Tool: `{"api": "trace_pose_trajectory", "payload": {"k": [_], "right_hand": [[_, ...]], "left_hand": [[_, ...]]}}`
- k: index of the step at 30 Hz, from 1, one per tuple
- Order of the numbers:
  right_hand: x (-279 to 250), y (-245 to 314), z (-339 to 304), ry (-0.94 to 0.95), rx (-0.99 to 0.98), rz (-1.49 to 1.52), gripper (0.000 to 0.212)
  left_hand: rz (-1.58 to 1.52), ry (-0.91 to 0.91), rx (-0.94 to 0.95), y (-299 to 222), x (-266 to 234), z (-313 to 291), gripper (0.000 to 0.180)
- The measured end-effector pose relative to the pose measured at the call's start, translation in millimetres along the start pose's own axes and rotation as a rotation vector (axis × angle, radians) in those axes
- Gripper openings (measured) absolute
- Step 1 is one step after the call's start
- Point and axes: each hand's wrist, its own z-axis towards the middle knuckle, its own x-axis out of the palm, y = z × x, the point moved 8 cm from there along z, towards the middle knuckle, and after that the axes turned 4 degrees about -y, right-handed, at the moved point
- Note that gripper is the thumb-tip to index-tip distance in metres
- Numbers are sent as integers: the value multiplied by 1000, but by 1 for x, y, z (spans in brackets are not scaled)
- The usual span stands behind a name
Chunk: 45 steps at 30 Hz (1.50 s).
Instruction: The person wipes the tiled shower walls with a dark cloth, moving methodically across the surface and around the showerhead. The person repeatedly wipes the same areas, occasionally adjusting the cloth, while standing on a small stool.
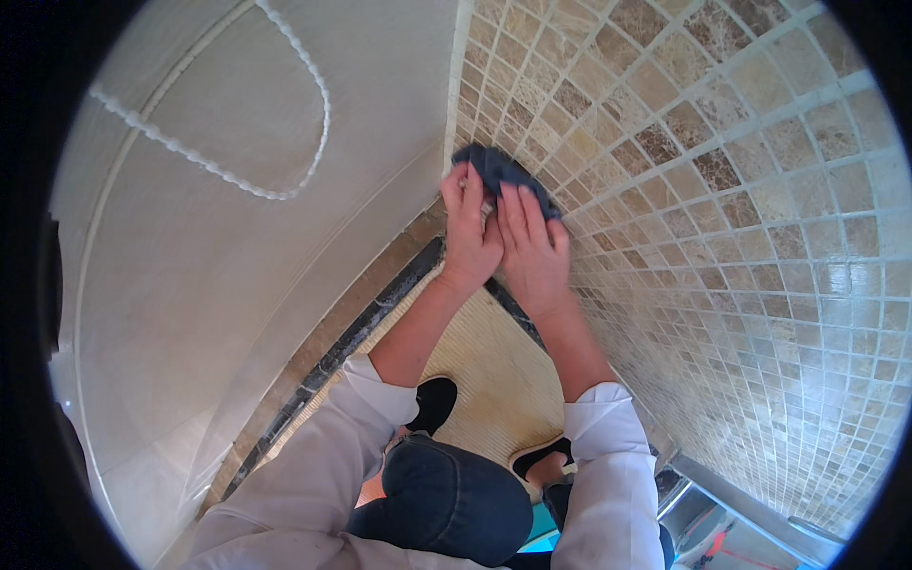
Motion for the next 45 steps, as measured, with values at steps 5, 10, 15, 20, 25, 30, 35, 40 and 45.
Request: {"api": "trace_pose_trajectory", "payload": {"k": [5, 10, 15, 20, 25, 30, 35, 40, 45], "right_hand": [[4, 7, 15, 15, -98, 78, 43], [-41, -10, 91, -180, -64, 78, 46], [-28, -12, 57, -110, -67, -3, 45], [-44, -35, -25, -76, 86, -98, 46], [-64, -34, 32, -102, 75, -37, 43], [-74, -35, 65, -226, 87, -29, 42], [-64, -39, 25, -220, 105, -42, 42], [-84, -37, 104, -267, 48, 35, 44], [-86, -38, 112, -287, 20, 16, 42]], "left_hand": [[-167, 37, -248, 36, -1, -7, 72], [-187, -120, -141, -12, -31, 62, 69], [-108, -46, 23, -8, -11, 16, 76], [-148, 200, 0, -47, 21, -34, 75], [-122, 11, 97, -57, 0, 9, 72], [-106, -27, 57, -63, -18, 49, 78], [-122, 102, 54, -58, -3, 23, 82], [-145, -145, 28, -70, -30, 74, 70], [-77, -164, 108, -80, -38, 86, 66]]}}
